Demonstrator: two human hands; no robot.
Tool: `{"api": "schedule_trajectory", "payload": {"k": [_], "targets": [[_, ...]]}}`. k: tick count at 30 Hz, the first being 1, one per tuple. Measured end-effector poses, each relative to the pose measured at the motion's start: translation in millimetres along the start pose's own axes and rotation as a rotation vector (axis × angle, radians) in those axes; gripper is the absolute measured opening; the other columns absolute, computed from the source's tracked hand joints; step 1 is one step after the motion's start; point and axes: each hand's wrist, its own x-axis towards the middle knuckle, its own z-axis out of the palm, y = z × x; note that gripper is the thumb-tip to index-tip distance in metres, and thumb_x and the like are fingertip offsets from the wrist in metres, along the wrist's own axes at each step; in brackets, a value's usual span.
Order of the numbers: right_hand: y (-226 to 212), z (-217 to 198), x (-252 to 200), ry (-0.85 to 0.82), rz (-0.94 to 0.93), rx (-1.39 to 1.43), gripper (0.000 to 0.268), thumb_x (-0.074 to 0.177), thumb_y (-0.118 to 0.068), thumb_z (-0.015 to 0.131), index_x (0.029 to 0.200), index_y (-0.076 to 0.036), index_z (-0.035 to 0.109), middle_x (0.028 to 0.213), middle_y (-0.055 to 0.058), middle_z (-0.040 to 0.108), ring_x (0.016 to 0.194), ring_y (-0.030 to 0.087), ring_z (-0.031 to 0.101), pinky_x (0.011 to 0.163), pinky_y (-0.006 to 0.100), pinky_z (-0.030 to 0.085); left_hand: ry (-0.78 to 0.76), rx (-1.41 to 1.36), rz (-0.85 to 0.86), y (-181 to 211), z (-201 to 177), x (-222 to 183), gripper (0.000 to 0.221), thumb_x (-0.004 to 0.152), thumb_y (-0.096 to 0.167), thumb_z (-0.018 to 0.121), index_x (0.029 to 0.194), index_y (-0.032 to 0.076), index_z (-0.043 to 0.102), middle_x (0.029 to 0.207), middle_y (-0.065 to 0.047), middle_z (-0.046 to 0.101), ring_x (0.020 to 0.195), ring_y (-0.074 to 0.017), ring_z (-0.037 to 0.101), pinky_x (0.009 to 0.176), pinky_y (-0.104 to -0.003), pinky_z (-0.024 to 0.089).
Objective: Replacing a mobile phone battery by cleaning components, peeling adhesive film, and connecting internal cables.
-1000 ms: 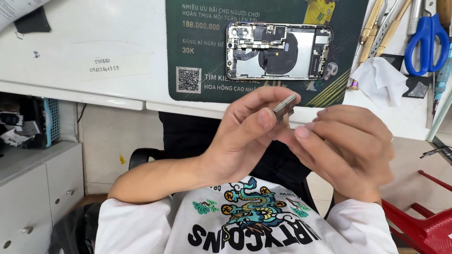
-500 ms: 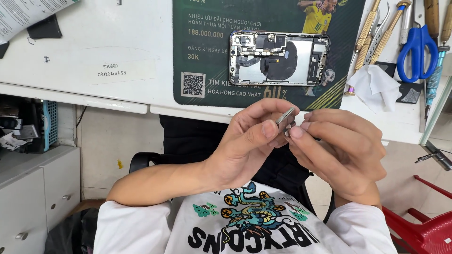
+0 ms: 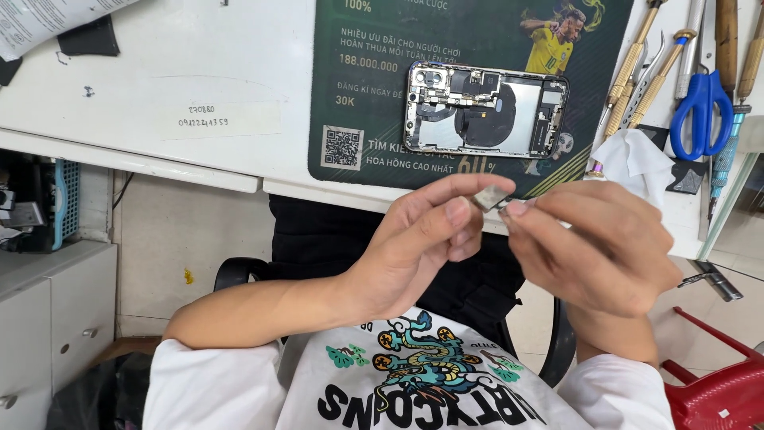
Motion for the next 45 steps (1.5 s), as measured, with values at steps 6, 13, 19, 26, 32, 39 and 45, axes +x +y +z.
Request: {"api": "schedule_trajectory", "payload": {"k": [6, 13, 19, 26, 32, 39, 45], "targets": [[23, -1, 19, -0.128, -0.039, -0.044, 0.005, 0.095, 0.014, 0.081, 0.095, 0.013, 0.077, 0.085, 0.026, 0.067, 0.062, 0.028, 0.056, 0.051, 0.037, 0.044, 0.041, 0.519, 0.0, 34, -9, -17, 0.026, 0.105, 0.025, 0.058, 0.117, 0.005, 0.069, 0.077, 0.004, 0.053, 0.07, -0.007, 0.045, 0.065, -0.022, 0.04], [36, 30, 46, -0.211, -0.175, -0.353, 0.004, 0.106, 0.005, 0.078, 0.104, 0.007, 0.08, 0.089, 0.018, 0.071, 0.061, 0.026, 0.049, 0.053, 0.033, 0.035, -0.034, 1.624, 0.727, 109, -2, 4, 0.008, 0.104, 0.01, 0.063, 0.102, 0.004, 0.069, 0.078, -0.004, 0.058, 0.07, -0.0158, 0.05, 0.066, -0.029, 0.039], [32, 36, 58, -0.311, -0.195, -0.506, 0.011, 0.109, -0.004, 0.071, 0.103, 0.001, 0.079, 0.092, 0.012, 0.071, 0.06, 0.022, 0.044, 0.053, 0.03, 0.035, 0.027, 2.085, 0.937, 126, -19, 31, 0.013, 0.109, 0.008, 0.066, 0.118, -0.002, 0.066, 0.103, -0.013, 0.062, 0.084, -0.0302, 0.053, 0.072, -0.039, 0.041], [32, 41, 65, -0.399, -0.233, -0.56, 0.023, 0.112, -0.019, 0.07, 0.105, 0.001, 0.076, 0.093, 0.01, 0.069, 0.061, 0.02, 0.048, 0.054, 0.028, 0.04, -0.031, 2.041, 0.82, 131, -26, 30, 0.022, 0.111, 0.015, 0.055, 0.122, -0.001, 0.066, 0.111, -0.013, 0.065, 0.097, -0.0318, 0.056, 0.081, -0.042, 0.044], [31, 46, 66, -0.392, -0.248, -0.561, 0.017, 0.109, -0.011, 0.069, 0.104, 0.002, 0.077, 0.094, 0.012, 0.071, 0.064, 0.021, 0.056, 0.054, 0.029, 0.044, -0.059, 2.107, 0.825, 133, -28, 31, 0.02, 0.11, 0.015, 0.06, 0.12, -0.001, 0.067, 0.11, -0.012, 0.065, 0.095, -0.0312, 0.054, 0.077, -0.041, 0.042], [29, 52, 67, -0.396, -0.231, -0.571, 0.021, 0.11, -0.013, 0.065, 0.102, 0.001, 0.077, 0.091, 0.012, 0.068, 0.06, 0.02, 0.049, 0.053, 0.028, 0.039, -0.046, 2.129, 0.825, 132, -28, 31, 0.013, 0.107, 0.01, 0.066, 0.117, 0.001, 0.067, 0.11, -0.009, 0.062, 0.095, -0.0296, 0.054, 0.077, -0.041, 0.043], [32, 54, 60, -0.368, -0.177, -0.51, 0.014, 0.107, -0.007, 0.068, 0.103, 0.002, 0.077, 0.089, 0.013, 0.07, 0.058, 0.021, 0.047, 0.052, 0.028, 0.036, -0.016, 2.167, 0.919, 129, -28, 35, 0.017, 0.103, -0.006, 0.066, 0.115, 0.007, 0.068, 0.103, -0.006, 0.059, 0.091, -0.0269, 0.053, 0.074, -0.038, 0.043]]}}
